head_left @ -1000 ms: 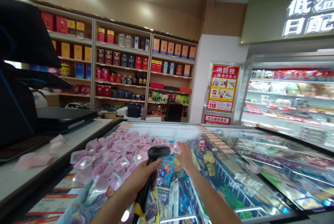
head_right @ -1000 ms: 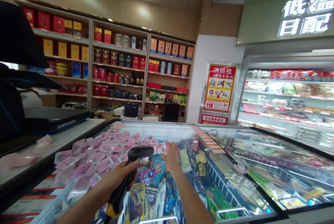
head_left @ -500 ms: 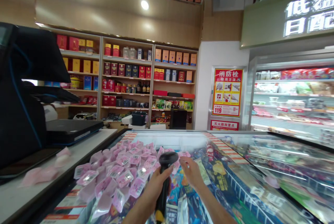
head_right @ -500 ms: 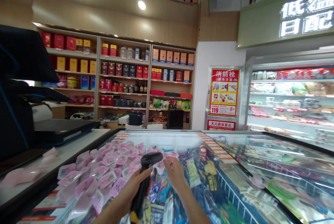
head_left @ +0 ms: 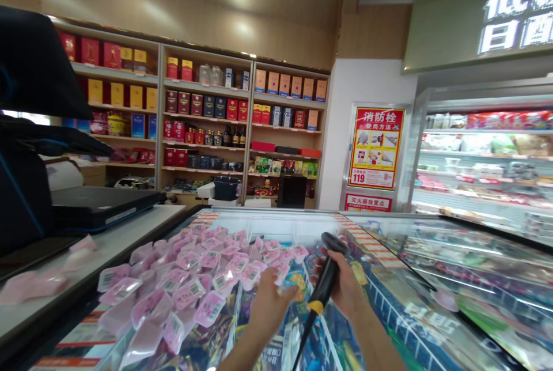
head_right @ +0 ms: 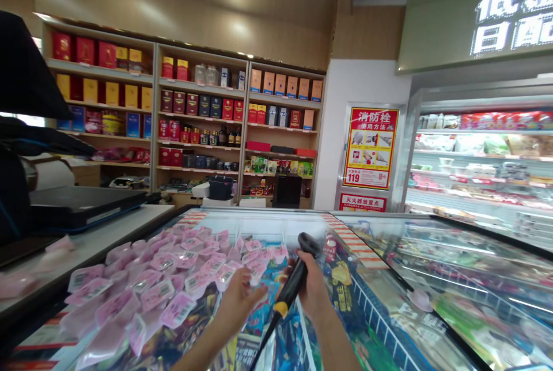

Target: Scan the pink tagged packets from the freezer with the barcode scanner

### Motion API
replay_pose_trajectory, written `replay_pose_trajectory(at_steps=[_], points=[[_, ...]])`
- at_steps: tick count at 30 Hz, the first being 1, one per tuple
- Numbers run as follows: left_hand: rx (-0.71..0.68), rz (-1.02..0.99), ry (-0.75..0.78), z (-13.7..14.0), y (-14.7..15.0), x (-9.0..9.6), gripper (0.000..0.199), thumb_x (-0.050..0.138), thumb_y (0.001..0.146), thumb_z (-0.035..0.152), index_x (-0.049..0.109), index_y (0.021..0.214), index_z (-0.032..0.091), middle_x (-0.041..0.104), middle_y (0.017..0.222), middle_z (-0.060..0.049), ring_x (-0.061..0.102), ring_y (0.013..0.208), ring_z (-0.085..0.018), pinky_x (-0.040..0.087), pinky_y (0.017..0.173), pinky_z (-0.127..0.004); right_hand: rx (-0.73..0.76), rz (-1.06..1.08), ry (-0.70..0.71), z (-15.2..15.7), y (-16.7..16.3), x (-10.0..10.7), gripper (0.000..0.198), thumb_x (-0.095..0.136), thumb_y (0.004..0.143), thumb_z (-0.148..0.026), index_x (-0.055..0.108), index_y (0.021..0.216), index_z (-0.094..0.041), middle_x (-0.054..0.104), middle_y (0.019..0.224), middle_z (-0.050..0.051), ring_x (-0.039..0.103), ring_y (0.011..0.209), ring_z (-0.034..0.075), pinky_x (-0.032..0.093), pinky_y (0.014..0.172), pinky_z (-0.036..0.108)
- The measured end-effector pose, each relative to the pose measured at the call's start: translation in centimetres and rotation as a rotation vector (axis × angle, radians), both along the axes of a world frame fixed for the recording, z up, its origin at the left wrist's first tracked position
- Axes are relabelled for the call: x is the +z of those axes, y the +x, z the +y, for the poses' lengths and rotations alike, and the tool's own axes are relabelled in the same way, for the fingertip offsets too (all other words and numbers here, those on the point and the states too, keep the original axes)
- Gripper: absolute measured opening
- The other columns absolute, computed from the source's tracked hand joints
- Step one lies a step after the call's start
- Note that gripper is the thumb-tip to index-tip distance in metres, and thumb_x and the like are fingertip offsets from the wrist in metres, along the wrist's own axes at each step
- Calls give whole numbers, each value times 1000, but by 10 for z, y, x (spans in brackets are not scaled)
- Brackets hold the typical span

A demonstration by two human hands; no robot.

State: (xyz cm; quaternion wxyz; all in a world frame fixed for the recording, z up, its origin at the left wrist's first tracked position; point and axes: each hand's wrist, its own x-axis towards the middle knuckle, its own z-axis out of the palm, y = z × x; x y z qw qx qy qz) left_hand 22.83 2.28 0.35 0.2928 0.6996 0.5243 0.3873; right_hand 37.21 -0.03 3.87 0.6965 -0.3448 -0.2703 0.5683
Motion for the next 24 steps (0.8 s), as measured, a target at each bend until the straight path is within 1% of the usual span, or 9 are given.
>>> replay_pose_trajectory(at_steps=[1,2,6,10,14,17,20,22,24], points=[[91,140,61,5,-7,-4,44,43,68,38,36,104,13,47,105,-12,47,97,-22,36,77,-29,20,9,8,-2,4,2,26,53,64,-37,53,82,-18,53,54,-3,49,44,10,40,43,24],[121,203,81,10,-11,-6,45,43,68,36,35,106,12,46,108,-14,45,101,-23,35,79,-29,51,6,21,-4,6,4,26,51,65,-37,53,83,-18,52,53,-3,46,41,9,39,40,22],[144,367,94,25,-8,-5,49,47,66,33,37,108,11,50,103,-16,52,91,-28,39,69,-33,210,-78,21,-11,4,2,36,48,67,-43,53,92,-18,53,55,-2,44,37,7,36,35,20],[150,416,139,32,4,-5,41,43,69,28,41,106,10,53,100,-17,51,94,-30,39,68,-34,294,-166,-48,-15,-2,-9,45,45,68,-47,49,103,-19,55,55,-1,47,37,9,38,34,22],[133,417,173,37,0,-15,40,38,70,19,37,111,15,50,109,-13,49,98,-23,38,72,-30,374,-220,-113,-17,-2,-16,47,43,70,-48,49,104,-16,54,49,-1,46,34,10,37,32,21],[130,424,166,37,-7,-18,45,36,70,15,34,114,17,47,114,-12,52,94,-21,39,68,-27,336,-220,-109,-17,-5,-17,47,45,69,-48,49,105,-17,54,49,-2,46,34,10,37,33,21],[148,423,165,29,-9,-12,50,34,67,8,33,115,18,40,121,-11,54,91,-21,40,61,-26,215,-218,-9,-11,-12,-19,46,48,67,-48,52,99,-16,56,53,-1,47,38,9,39,38,22],[137,296,196,20,-9,-3,48,35,66,8,35,113,16,37,123,-12,49,99,-22,40,66,-28,90,-273,52,-4,-18,-21,45,52,63,-49,56,91,-14,58,59,1,51,47,10,41,45,22],[3,8,125,10,-7,6,36,39,70,17,41,106,14,45,114,-12,47,100,-21,40,71,-29,15,-382,80,4,-27,-20,43,56,60,-48,58,84,-13,59,61,2,53,56,13,41,51,22]])
